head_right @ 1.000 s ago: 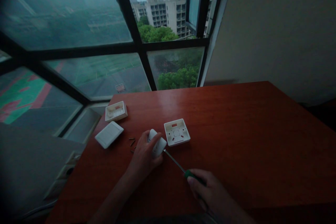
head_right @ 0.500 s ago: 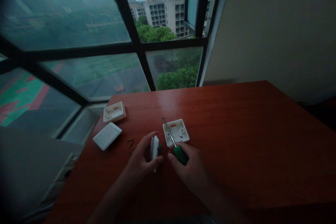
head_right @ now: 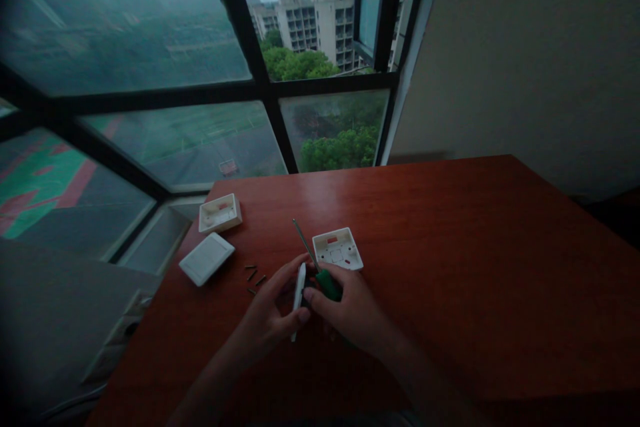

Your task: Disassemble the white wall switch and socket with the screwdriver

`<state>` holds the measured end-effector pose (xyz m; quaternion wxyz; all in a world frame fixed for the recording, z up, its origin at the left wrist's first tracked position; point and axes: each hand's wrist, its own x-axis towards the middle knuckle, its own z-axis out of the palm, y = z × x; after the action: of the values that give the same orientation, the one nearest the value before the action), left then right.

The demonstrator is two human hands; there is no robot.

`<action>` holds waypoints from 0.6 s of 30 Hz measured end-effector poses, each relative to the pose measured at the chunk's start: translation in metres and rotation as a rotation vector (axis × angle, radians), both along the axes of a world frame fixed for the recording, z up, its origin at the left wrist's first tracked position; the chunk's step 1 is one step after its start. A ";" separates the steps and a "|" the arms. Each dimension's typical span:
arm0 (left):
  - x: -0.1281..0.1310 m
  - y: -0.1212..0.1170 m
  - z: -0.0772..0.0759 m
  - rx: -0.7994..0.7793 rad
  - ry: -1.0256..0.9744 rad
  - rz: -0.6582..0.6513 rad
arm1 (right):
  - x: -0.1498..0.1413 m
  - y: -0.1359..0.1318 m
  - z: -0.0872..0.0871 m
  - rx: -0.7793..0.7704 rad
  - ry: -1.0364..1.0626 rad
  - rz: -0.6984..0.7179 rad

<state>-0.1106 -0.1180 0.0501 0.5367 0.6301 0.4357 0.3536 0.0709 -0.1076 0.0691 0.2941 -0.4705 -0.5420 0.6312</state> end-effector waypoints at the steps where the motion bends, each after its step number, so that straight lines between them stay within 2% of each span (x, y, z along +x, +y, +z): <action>1: 0.000 0.000 0.000 -0.001 0.003 0.000 | 0.000 0.000 0.000 0.007 0.005 0.007; 12: 0.001 -0.001 -0.001 0.040 0.058 -0.011 | 0.002 0.000 -0.002 0.009 -0.021 0.014; 18: 0.000 -0.002 -0.003 0.099 0.099 0.000 | 0.002 0.000 -0.004 0.084 -0.075 0.037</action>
<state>-0.1102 -0.1197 0.0471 0.4828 0.6726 0.4436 0.3430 0.0725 -0.1078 0.0653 0.2815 -0.4708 -0.5873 0.5951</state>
